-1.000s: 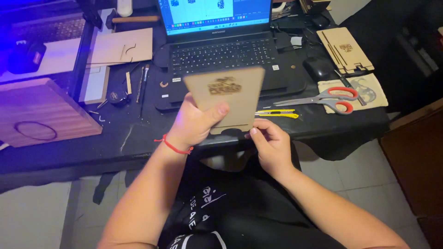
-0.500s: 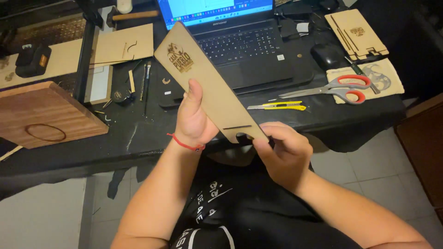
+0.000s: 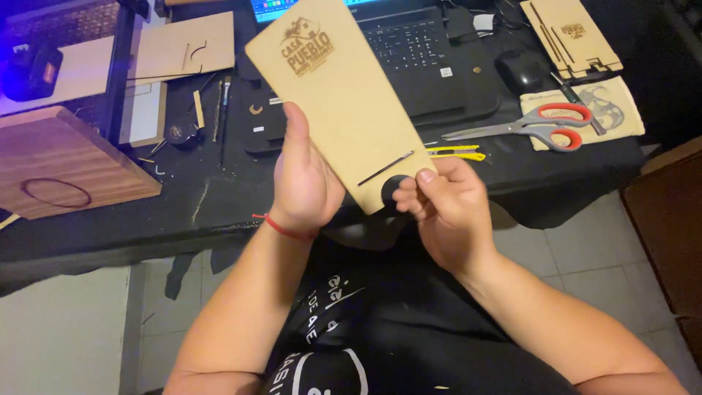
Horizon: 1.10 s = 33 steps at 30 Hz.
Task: Sanding the edges of laser-cut wooden pieces and assembling them into a stand.
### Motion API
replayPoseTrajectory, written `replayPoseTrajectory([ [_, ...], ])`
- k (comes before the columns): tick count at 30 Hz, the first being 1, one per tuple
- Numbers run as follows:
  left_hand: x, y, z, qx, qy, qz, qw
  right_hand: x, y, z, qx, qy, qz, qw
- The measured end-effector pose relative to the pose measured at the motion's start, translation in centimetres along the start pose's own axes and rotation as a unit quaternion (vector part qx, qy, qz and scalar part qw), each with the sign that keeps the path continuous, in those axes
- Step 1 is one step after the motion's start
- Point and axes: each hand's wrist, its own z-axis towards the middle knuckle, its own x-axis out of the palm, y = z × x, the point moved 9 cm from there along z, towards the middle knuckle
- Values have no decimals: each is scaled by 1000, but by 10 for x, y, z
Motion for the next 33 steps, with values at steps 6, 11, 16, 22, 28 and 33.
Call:
replayPoseTrajectory([
  [6,37,-23,-24,39,-160,-273,948,52,71,-54,-544,170,-440,694],
  [11,57,-38,-29,75,-166,-254,950,54,31,-53,-471,254,-548,642],
  [16,21,-12,-36,-26,-125,-221,967,48,14,-48,-442,272,-546,658],
  [22,-76,-31,-85,46,-201,-100,973,32,-5,-48,-434,345,-527,644],
  [28,-157,-45,-154,45,-322,152,934,50,-36,-51,-424,427,-518,608],
  [33,-66,-88,-152,291,29,759,581,55,-62,-33,-455,371,-589,555],
])
